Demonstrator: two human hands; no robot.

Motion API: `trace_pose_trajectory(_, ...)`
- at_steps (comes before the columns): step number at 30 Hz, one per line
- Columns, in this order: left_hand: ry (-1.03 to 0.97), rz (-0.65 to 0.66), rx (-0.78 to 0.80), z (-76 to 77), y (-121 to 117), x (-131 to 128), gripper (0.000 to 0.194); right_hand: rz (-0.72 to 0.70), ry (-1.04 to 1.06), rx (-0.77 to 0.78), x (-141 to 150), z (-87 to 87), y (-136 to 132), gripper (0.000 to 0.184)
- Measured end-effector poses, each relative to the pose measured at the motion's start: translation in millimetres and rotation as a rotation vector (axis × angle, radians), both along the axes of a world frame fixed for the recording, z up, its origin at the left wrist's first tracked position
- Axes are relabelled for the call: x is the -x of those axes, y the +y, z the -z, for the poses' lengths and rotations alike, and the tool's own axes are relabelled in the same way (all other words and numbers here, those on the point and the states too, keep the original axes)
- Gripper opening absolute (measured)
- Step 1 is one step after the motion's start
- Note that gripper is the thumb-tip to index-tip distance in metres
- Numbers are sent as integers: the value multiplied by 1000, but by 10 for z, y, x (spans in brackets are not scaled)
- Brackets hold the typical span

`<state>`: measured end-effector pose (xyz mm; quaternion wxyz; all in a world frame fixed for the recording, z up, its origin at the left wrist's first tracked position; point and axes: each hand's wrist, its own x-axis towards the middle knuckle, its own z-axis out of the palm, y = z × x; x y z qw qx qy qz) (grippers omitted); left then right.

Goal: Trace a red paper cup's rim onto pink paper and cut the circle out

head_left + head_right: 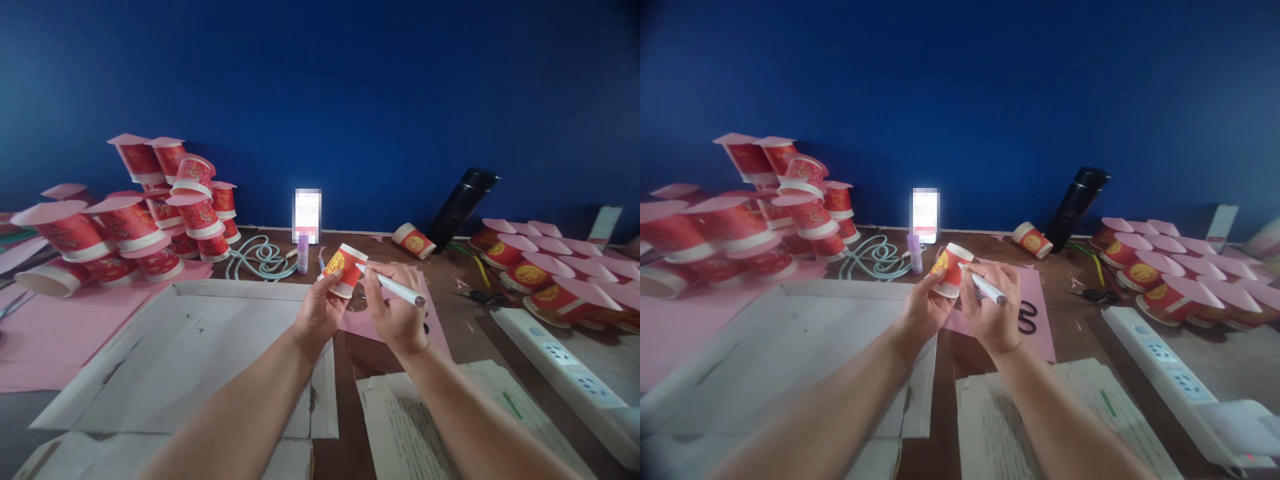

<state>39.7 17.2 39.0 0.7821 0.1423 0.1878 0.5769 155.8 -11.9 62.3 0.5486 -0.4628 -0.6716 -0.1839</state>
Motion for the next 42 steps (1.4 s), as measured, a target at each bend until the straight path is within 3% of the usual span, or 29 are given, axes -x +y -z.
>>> trace_pose_trajectory(16, 1, -26, 7, 2, 0, -11, 35, -8, 18, 12, -10, 3, -7, 6)
trace_pose_trajectory(27, 8, -16, 19, -30, -14, -15, 26, 50, -2, 29, -14, -10, -2, 5)
trace_pose_trajectory(42, 18, -4, -23, -26, -13, -8, 30, -2, -6, 36, -3, 3, -2, 5)
